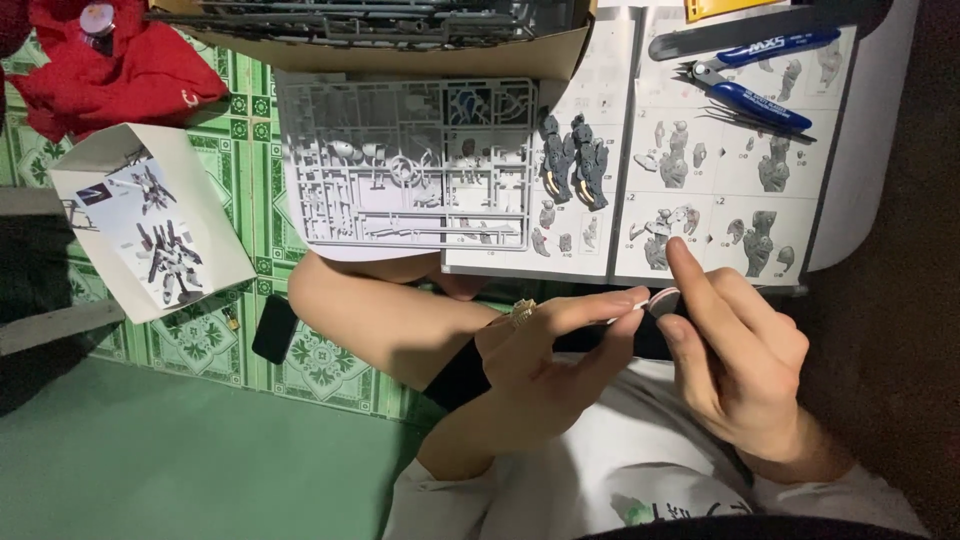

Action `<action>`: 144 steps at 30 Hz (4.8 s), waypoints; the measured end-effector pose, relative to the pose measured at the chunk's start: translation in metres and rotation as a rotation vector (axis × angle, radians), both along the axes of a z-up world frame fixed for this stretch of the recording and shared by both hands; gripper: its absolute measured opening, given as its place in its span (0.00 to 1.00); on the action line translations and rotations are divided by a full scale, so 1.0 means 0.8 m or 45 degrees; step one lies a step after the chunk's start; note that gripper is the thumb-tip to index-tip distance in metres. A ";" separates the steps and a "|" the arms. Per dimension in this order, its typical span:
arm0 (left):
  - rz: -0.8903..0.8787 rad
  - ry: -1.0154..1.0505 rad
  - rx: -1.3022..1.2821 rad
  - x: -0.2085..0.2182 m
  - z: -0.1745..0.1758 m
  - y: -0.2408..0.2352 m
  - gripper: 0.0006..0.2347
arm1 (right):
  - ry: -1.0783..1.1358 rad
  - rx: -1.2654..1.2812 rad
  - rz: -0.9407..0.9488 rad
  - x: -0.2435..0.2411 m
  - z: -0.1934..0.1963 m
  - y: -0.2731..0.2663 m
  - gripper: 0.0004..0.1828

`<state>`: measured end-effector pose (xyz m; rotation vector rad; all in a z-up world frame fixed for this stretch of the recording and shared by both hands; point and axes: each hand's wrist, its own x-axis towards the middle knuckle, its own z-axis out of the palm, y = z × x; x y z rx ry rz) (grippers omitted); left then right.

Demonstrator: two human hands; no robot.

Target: The person is assembling a model kit, using a sanding stick to smooth the edges of a small plastic part. They hold the part in their left hand and rub it with the sanding stick in their right hand, repeatedly checking the surface.

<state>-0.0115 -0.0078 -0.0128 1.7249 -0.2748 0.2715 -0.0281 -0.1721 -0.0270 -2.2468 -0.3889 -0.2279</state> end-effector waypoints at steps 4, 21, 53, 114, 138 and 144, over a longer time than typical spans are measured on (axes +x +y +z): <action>-0.128 0.023 -0.007 0.004 0.006 0.006 0.06 | -0.022 0.003 -0.026 0.001 -0.002 0.005 0.21; 0.280 -0.010 0.057 -0.003 -0.015 -0.019 0.05 | 0.023 0.132 -0.023 0.003 0.004 0.010 0.22; 0.425 0.723 -0.377 0.049 -0.129 -0.046 0.04 | 0.525 0.039 -0.473 0.095 -0.169 -0.041 0.28; 0.073 0.275 -0.310 0.007 -0.039 -0.050 0.05 | 0.389 0.335 -0.067 -0.003 -0.019 -0.021 0.27; -0.041 0.300 -0.143 0.008 -0.018 -0.048 0.03 | 0.266 0.480 -0.252 0.001 -0.040 -0.048 0.06; -0.101 0.293 -0.094 0.004 -0.010 -0.039 0.06 | 0.130 0.580 -0.048 0.010 -0.040 -0.047 0.08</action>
